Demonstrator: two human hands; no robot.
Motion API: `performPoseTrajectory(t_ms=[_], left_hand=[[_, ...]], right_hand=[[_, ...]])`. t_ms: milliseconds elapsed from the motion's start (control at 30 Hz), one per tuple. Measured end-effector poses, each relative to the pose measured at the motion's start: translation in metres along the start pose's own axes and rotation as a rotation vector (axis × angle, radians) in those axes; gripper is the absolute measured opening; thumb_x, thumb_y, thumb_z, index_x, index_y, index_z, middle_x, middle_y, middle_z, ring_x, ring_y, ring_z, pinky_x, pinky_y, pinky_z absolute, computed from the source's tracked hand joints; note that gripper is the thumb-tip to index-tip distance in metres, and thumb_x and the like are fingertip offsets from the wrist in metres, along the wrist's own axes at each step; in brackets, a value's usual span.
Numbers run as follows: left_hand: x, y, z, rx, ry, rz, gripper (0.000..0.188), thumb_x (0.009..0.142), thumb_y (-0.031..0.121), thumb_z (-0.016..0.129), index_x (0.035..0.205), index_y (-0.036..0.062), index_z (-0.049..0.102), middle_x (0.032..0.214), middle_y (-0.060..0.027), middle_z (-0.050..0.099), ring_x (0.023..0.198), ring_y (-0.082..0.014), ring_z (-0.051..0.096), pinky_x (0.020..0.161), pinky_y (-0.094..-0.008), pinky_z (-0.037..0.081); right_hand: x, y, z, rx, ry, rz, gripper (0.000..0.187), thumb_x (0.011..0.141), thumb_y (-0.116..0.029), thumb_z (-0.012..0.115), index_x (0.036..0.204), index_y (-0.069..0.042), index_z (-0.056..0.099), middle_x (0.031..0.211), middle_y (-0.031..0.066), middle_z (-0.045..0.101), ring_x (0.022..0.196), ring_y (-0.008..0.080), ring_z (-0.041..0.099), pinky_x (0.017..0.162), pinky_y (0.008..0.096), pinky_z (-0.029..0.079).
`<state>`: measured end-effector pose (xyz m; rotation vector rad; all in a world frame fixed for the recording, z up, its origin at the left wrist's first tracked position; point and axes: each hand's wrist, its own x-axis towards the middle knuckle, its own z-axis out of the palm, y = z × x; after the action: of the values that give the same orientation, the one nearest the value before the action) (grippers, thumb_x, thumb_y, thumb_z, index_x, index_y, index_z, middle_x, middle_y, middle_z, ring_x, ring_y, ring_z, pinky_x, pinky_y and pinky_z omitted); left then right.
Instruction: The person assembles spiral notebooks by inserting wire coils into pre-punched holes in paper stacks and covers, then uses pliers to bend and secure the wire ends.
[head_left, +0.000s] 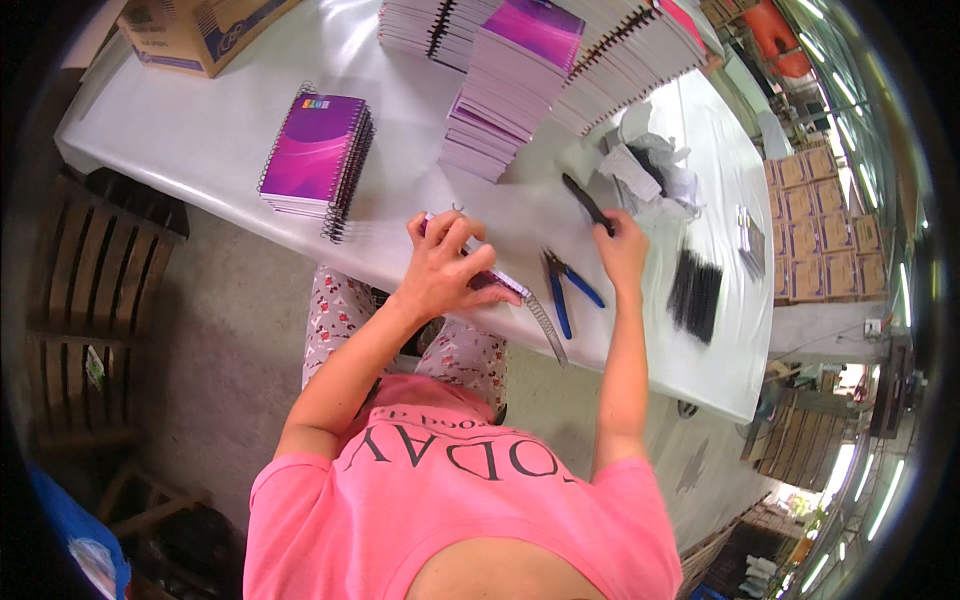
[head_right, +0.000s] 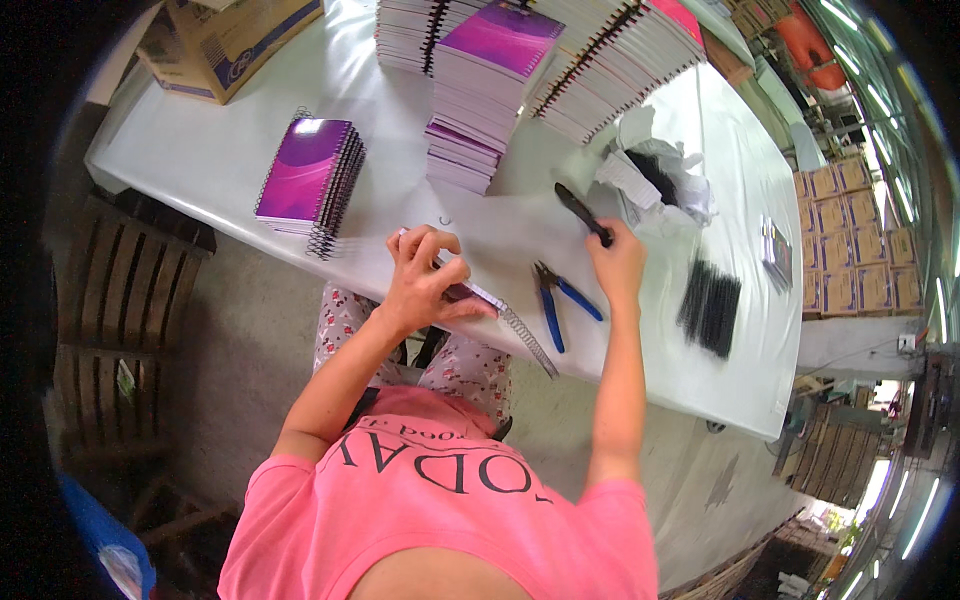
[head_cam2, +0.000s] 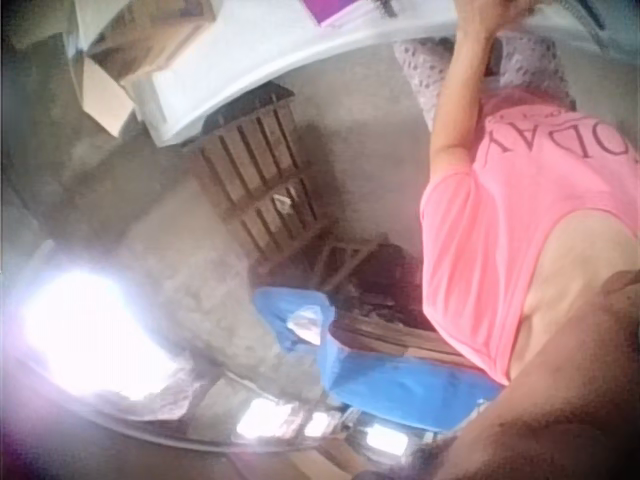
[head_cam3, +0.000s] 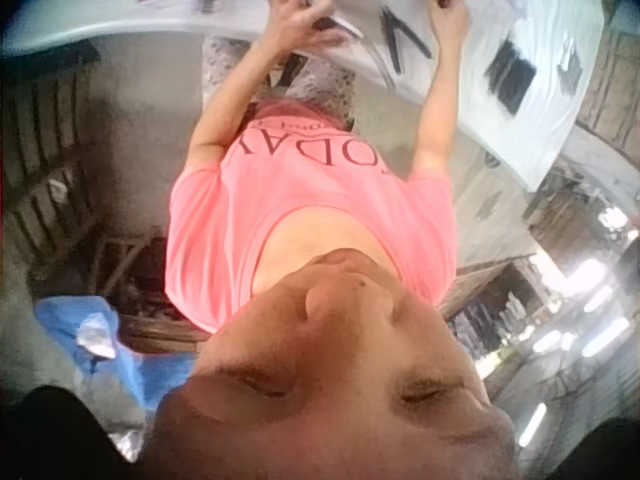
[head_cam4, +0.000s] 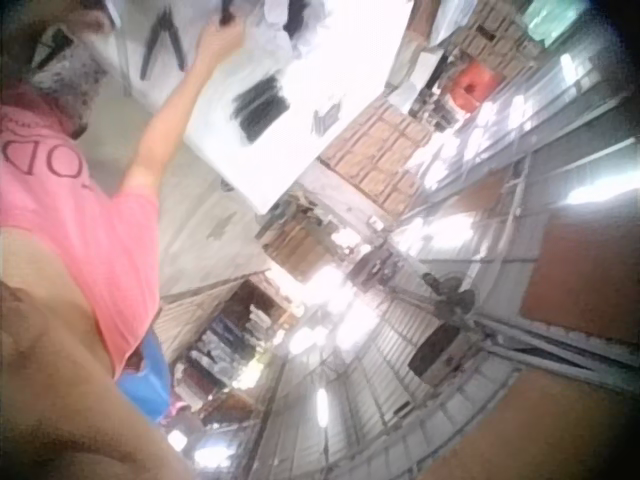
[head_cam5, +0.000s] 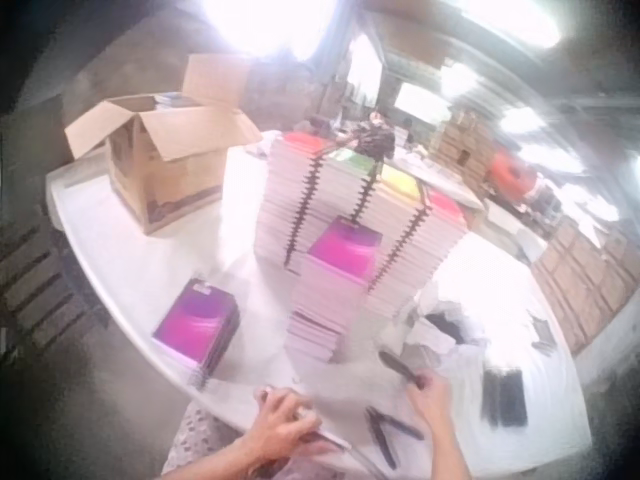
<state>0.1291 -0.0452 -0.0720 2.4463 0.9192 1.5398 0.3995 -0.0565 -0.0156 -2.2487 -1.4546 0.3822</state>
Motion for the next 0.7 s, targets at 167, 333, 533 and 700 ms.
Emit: performPoseTrajectory(t_ms=[167,333,533,700], left_hand=[[0.002,0.001,-0.001,-0.012,-0.012,-0.020,0.052,0.057,0.063,0.071,0.068,0.0170,0.049,0.106,-0.0018,0.051,0.103,-0.0242,0.042,0.086,-0.0444,0.023],[0.007,0.001,-0.004,-0.063,-0.039,-0.021,0.052,0.058,0.062,0.071,0.067,0.0167,0.048,0.110,-0.0040,0.050,0.108,-0.0252,0.042,0.087,-0.0434,0.023],[0.010,0.000,-0.006,-0.107,-0.036,0.005,0.052,0.057,0.062,0.072,0.066,0.0161,0.047,0.114,-0.0055,0.050,0.112,-0.0279,0.042,0.086,-0.0429,0.024],[0.010,-0.004,-0.007,-0.133,-0.018,-0.016,0.054,0.053,0.058,0.076,0.066,0.0128,0.049,0.120,-0.0108,0.047,0.112,-0.0328,0.041,0.089,-0.0452,0.029]], right_hand=[[-0.064,0.003,0.025,1.420,-0.320,-0.619,0.017,0.078,0.003,0.064,0.095,-0.001,0.067,0.097,0.0194,0.067,0.087,0.0268,0.066,0.085,0.0394,0.052],[-0.072,-0.005,0.038,1.299,-0.315,-0.644,0.015,0.075,-0.003,0.070,0.090,0.000,0.069,0.096,0.0210,0.067,0.089,0.0298,0.066,0.084,0.0390,0.052],[-0.067,-0.023,0.030,1.197,-0.311,-0.662,0.016,0.071,0.002,0.071,0.087,0.000,0.070,0.092,0.0166,0.069,0.085,0.0265,0.067,0.079,0.0345,0.052],[-0.060,-0.030,0.030,0.698,-0.276,-0.559,0.023,0.067,0.009,0.068,0.087,-0.002,0.071,0.092,0.0133,0.070,0.085,0.0220,0.067,0.076,0.0283,0.052]])
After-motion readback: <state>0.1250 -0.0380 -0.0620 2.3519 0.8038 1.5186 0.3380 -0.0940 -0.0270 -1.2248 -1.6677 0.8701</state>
